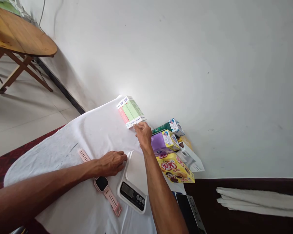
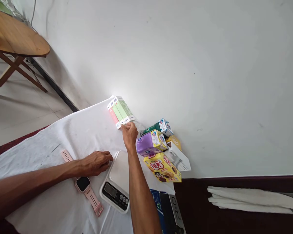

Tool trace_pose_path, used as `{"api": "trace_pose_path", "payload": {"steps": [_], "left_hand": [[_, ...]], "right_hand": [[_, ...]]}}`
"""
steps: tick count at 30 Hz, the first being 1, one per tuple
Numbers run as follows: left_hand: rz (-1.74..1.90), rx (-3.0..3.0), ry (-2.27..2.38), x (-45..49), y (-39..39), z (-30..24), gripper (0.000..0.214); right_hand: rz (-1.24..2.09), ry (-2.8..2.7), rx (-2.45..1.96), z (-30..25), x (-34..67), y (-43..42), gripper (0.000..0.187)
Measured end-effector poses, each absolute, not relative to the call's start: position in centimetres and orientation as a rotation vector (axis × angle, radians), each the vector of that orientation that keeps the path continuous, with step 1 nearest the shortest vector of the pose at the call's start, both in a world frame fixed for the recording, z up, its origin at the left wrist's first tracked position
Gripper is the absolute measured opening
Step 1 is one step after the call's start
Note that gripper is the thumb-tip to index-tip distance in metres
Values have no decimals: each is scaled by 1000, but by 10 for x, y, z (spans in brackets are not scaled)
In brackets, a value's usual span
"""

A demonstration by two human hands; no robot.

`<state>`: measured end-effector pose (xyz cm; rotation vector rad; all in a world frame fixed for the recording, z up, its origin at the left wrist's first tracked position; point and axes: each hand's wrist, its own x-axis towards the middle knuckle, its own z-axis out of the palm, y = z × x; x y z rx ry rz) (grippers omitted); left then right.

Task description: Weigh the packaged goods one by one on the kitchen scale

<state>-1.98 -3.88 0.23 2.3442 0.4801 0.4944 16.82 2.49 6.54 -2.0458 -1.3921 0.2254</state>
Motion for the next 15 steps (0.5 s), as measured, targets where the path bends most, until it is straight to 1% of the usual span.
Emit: {"api": "trace_pose_path", "payload": {"steps": [2, 4, 10, 12, 14, 15], "left_hand": [[481, 2355, 485, -20, -39, 4, 15], [474, 2360, 487, -20, -39, 4, 15], [479, 2347, 487, -19, -39, 1, 14], [482, 2337, 490, -19, -39, 1, 14], [473, 2331, 500, -19, -39, 2, 14], [470, 2329, 504, -19, -39, 2, 14]], "right_hand": [[270, -1388, -2009, 60, 171, 26, 29], [271, -1363, -1994, 56, 173, 25, 31], [148, -1213, -2025, 54, 188, 34, 54], [127, -1187, -2034, 52, 191, 41, 58], [117, -1178, -2038, 48, 192, 48, 57], [112, -1177, -2039, 46, 193, 52, 53]]}}
